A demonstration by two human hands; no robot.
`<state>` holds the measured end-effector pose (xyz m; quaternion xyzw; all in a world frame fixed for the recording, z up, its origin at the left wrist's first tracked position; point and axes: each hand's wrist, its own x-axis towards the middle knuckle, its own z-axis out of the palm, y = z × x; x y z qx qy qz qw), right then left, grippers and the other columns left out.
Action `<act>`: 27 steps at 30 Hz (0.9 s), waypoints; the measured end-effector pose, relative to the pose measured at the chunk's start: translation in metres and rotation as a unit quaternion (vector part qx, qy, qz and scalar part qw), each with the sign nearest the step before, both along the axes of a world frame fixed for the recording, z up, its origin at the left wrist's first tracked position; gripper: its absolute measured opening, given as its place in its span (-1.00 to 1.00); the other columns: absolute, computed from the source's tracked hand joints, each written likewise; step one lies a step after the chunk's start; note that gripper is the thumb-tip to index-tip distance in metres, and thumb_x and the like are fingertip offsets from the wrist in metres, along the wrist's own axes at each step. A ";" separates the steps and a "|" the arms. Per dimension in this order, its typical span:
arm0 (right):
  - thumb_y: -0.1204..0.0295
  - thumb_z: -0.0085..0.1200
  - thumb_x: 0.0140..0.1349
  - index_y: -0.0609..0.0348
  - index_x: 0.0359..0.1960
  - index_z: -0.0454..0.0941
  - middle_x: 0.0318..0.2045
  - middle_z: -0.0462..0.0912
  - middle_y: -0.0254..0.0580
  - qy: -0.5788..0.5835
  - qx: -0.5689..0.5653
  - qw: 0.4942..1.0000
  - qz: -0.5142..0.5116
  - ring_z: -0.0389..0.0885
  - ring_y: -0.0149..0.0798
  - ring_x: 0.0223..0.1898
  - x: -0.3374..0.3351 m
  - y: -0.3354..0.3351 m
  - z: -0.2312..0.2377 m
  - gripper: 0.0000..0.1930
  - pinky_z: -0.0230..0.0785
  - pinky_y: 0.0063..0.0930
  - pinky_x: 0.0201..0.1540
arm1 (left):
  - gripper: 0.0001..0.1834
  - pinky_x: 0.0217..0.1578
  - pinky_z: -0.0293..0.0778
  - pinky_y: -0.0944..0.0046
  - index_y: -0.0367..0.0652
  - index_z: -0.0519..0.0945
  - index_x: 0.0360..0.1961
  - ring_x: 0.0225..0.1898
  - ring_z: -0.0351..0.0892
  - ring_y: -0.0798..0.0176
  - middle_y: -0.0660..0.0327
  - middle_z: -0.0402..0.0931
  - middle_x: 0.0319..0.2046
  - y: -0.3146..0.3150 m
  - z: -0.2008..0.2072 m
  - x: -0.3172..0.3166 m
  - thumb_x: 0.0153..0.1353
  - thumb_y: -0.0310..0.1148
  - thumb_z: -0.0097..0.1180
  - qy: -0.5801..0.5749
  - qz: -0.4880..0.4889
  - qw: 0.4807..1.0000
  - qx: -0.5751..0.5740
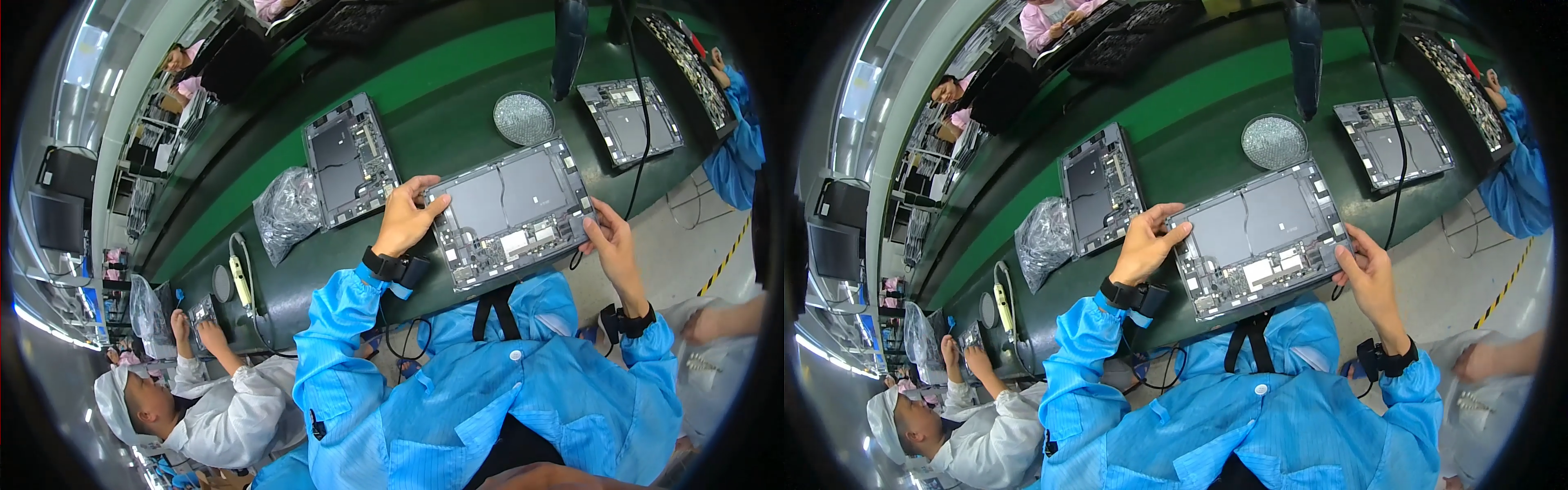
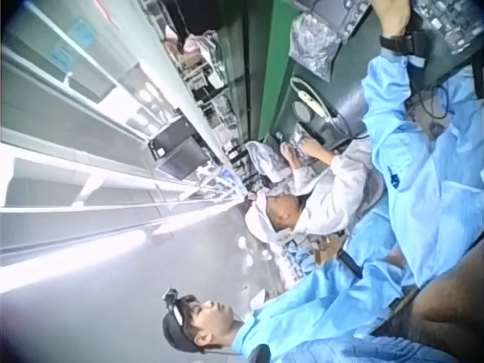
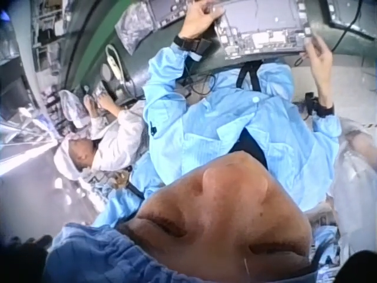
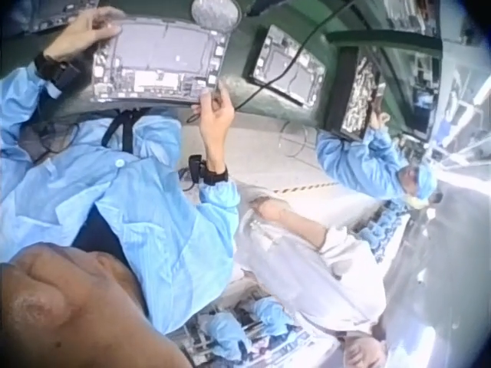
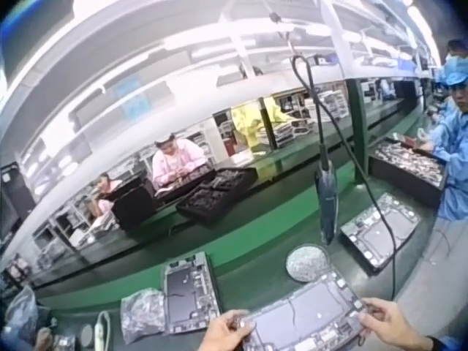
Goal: Assembling and installing components into a tablet or laptop chassis using an electric power screwdriver on a factory production line.
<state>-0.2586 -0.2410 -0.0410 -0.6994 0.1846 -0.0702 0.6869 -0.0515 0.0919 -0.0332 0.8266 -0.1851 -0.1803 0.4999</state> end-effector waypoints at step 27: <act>0.48 0.16 0.39 0.50 0.24 0.47 -0.07 0.51 -0.15 -0.023 -0.095 0.995 0.023 0.62 -0.44 -0.40 0.014 0.015 0.012 -0.55 0.51 -0.56 -0.43 | -0.45 0.03 0.54 0.30 -0.44 0.50 0.27 -0.08 0.64 0.33 0.14 0.67 -0.06 0.036 0.029 -0.028 0.30 -0.41 0.27 0.283 -0.037 0.955 -0.083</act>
